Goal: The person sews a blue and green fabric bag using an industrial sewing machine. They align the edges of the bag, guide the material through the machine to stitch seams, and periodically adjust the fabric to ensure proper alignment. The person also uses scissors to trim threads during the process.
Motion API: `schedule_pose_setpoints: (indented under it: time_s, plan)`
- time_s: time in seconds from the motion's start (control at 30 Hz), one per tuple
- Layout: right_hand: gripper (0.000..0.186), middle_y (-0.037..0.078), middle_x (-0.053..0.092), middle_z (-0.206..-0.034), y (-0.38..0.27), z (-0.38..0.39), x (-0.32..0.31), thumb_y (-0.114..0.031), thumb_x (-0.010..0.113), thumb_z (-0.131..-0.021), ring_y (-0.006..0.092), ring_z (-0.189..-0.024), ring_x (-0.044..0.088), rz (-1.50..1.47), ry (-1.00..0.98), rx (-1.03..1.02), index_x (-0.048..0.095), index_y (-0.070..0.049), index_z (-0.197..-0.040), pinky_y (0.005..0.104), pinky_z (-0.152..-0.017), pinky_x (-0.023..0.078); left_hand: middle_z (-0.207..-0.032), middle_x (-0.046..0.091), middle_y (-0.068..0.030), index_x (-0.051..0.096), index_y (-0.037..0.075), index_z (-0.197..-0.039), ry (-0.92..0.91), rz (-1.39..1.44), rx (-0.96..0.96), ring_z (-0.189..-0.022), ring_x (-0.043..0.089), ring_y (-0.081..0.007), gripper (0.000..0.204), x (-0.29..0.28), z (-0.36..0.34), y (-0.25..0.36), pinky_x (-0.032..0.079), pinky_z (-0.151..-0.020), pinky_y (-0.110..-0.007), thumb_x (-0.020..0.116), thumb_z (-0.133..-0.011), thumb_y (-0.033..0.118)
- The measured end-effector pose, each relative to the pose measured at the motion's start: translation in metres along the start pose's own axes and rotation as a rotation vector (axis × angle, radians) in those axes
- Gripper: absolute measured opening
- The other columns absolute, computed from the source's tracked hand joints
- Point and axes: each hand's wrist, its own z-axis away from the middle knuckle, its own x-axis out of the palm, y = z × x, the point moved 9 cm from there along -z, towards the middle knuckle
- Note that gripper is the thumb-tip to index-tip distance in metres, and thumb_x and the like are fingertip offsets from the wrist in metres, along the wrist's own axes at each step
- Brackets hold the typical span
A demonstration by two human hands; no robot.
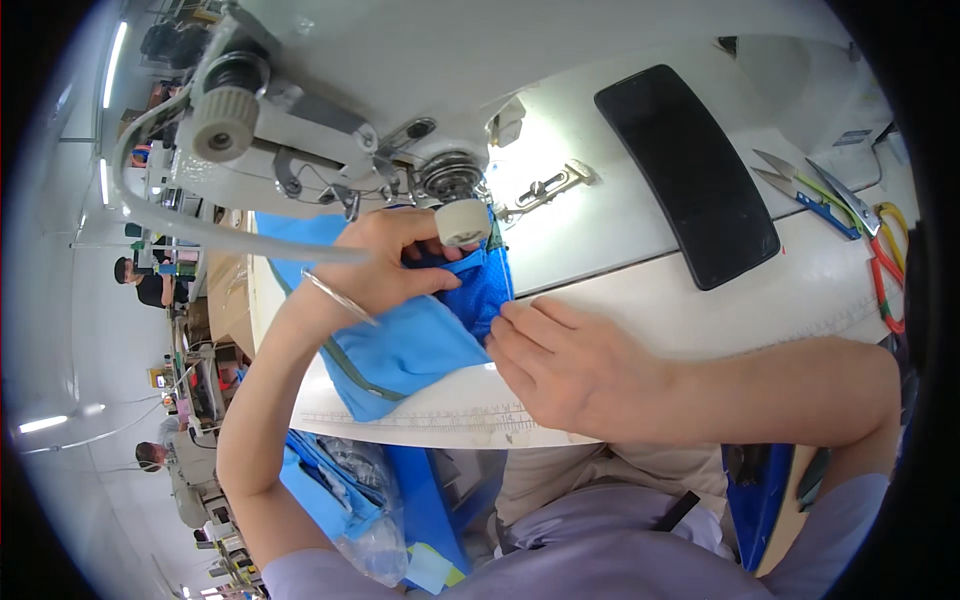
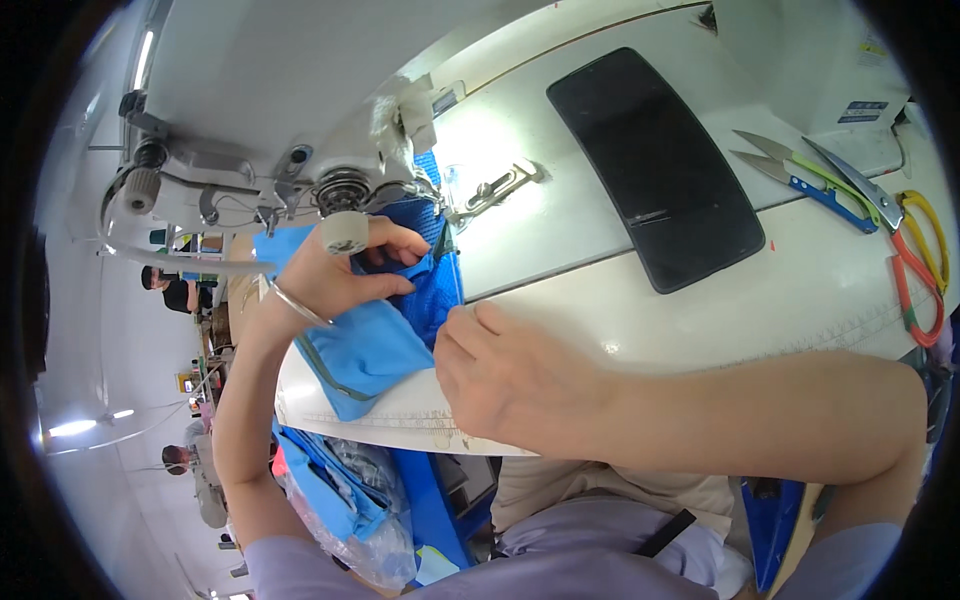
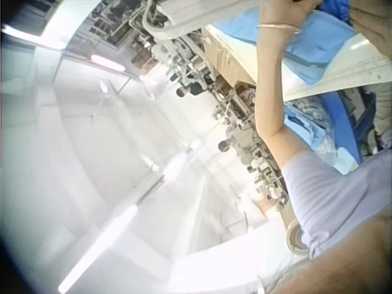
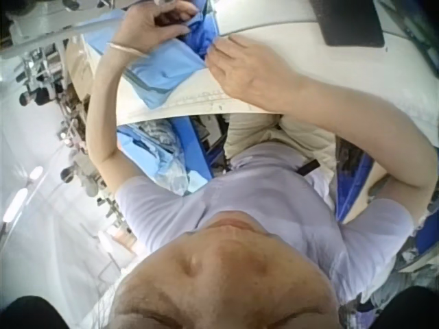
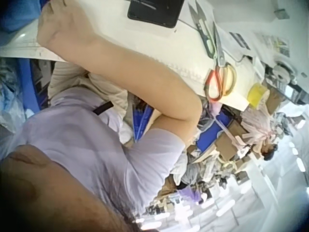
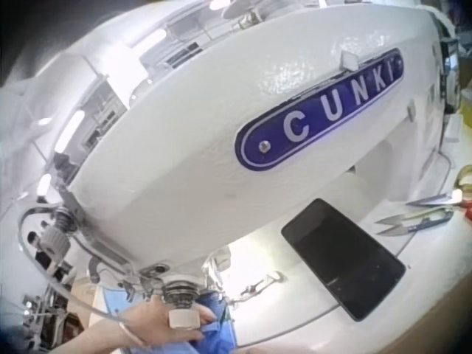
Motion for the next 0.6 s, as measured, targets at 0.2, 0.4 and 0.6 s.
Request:
schedule_pose_setpoints:
  time_s: [0.2,0.4,0.6]
  plan:
    - [0.029,0.015,0.067,-0.1,0.001,-0.001,-0.002,-0.013,0.067,-0.075,0.0275,-0.102,0.061,0.05,0.038,-0.005,0.071,0.006,-0.097,0.0356,-0.087,0.049,-0.101,0.07,-0.0005,0.075,0.006,-0.111,-0.019,0.346,-0.16,-0.093,0.062,-0.0091,0.034,0.006,-0.001,-0.035,0.05,-0.078,-0.025,0.084,-0.079,0.002]
    - [0.017,0.004,0.063,-0.082,-0.002,-0.001,-0.005,-0.016,0.067,-0.073,0.0204,-0.088,0.055,0.177,0.114,-0.045,0.072,-0.002,-0.081,0.0305,-0.072,0.041,-0.092,0.065,-0.0002,0.073,0.006,-0.103,0.13,0.03,0.208,-0.079,0.058,-0.0105,0.028,0.009,-0.002,-0.008,0.05,-0.071,-0.027,0.085,-0.078,0.004]
    - [0.018,0.005,0.065,-0.085,-0.002,-0.001,-0.004,-0.016,0.067,-0.074,0.0212,-0.09,0.056,0.174,0.107,-0.051,0.073,-0.001,-0.083,0.0308,-0.074,0.042,-0.093,0.069,-0.0073,0.071,0.005,-0.1,0.442,-0.14,0.505,-0.078,0.065,-0.0195,0.026,-0.001,0.014,0.014,0.052,-0.067,-0.03,0.084,-0.078,0.005]
